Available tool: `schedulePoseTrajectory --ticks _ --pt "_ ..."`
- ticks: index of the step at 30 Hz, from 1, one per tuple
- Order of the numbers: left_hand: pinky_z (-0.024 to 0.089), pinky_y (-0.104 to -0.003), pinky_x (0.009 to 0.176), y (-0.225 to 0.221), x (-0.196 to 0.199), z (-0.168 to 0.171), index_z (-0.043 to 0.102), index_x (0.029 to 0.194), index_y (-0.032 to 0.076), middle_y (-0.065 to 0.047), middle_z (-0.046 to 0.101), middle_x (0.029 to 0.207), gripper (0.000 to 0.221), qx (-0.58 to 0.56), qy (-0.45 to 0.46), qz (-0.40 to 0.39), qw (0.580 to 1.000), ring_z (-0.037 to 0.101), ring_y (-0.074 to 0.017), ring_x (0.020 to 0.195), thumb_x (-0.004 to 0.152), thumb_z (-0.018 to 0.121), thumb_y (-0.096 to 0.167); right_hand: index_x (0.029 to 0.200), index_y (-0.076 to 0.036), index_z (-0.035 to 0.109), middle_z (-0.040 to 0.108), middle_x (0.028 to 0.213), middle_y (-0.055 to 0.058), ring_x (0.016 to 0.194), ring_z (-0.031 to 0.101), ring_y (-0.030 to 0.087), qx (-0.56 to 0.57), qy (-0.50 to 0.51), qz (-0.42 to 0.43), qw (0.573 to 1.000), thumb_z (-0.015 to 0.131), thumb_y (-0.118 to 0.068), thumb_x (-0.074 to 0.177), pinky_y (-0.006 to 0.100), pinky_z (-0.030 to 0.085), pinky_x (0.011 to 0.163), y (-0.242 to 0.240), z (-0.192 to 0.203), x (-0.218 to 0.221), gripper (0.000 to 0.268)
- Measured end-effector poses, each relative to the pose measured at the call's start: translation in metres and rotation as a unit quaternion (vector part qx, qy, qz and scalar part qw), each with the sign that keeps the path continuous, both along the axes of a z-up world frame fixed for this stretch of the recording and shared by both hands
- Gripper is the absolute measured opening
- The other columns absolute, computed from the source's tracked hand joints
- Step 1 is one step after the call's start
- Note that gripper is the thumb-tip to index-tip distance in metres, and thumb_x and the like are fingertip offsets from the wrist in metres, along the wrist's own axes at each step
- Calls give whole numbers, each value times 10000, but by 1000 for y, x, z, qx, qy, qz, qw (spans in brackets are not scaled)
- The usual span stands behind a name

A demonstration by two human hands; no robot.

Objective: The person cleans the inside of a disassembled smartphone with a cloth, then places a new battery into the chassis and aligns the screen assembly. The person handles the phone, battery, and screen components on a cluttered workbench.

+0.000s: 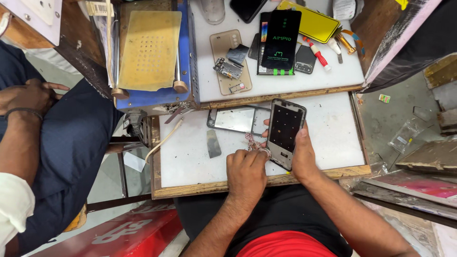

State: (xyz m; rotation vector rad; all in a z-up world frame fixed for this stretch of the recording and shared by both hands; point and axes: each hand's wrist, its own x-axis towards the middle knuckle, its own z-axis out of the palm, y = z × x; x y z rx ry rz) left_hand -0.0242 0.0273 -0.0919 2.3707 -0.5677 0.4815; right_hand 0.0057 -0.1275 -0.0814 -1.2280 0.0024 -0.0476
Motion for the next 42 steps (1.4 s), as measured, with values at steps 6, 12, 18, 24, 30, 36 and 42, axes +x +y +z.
schedulePoseTrajectory --ticks 6,12,18,24,30,36,42 --pt "466 -432 859 -9 -9 39 693 1043 80 -30 666 989 248 -64 -47 -92 993 603 -257 967 807 691 3 1480 -10 411 565 1335 180 1044 648 282 156 27 -25 987 362 -783 963 468 595 848 5 17 -2 932" --pt "453 -441 849 1 1 65 712 1086 63 -30 649 954 338 -3 -100 -21 995 591 -278 965 759 681 -15 1495 26 486 593 1219 206 1022 648 318 156 -40 -11 987 405 -843 990 455 584 862 2 38 -6 1008" --pt "439 -446 840 3 8 90 706 1087 80 -21 662 978 269 -19 -113 -28 993 589 -267 963 826 717 18 1494 -105 429 549 1337 109 1107 600 249 226 -78 -72 968 484 -790 913 485 584 895 16 42 6 900" --pt "454 -445 860 7 1 89 704 1039 77 -28 659 976 237 -72 -100 -46 991 619 -273 961 813 699 5 1483 9 476 563 1214 171 1120 599 323 249 -103 5 963 502 -853 978 467 517 975 20 42 1 999" --pt "447 -466 831 7 -5 89 704 1032 75 -79 636 924 236 -65 -69 -43 995 596 -309 902 812 688 -8 1534 -71 418 507 1338 113 1190 538 253 206 -148 -41 966 630 -761 928 461 517 983 21 46 -13 942" --pt "440 -446 814 0 13 94 674 1012 98 -37 660 923 186 -92 -99 -70 988 602 -278 880 852 703 8 1536 -57 412 519 1391 121 1198 556 268 255 -79 23 963 603 -748 921 473 502 996 13 59 -6 945" --pt "469 -428 845 -5 14 87 675 1042 106 -37 671 1008 246 -82 -138 -109 981 596 -273 901 815 688 11 1497 -56 433 560 1352 141 1173 589 305 267 15 8 964 425 -738 957 524 508 1021 7 63 4 870"
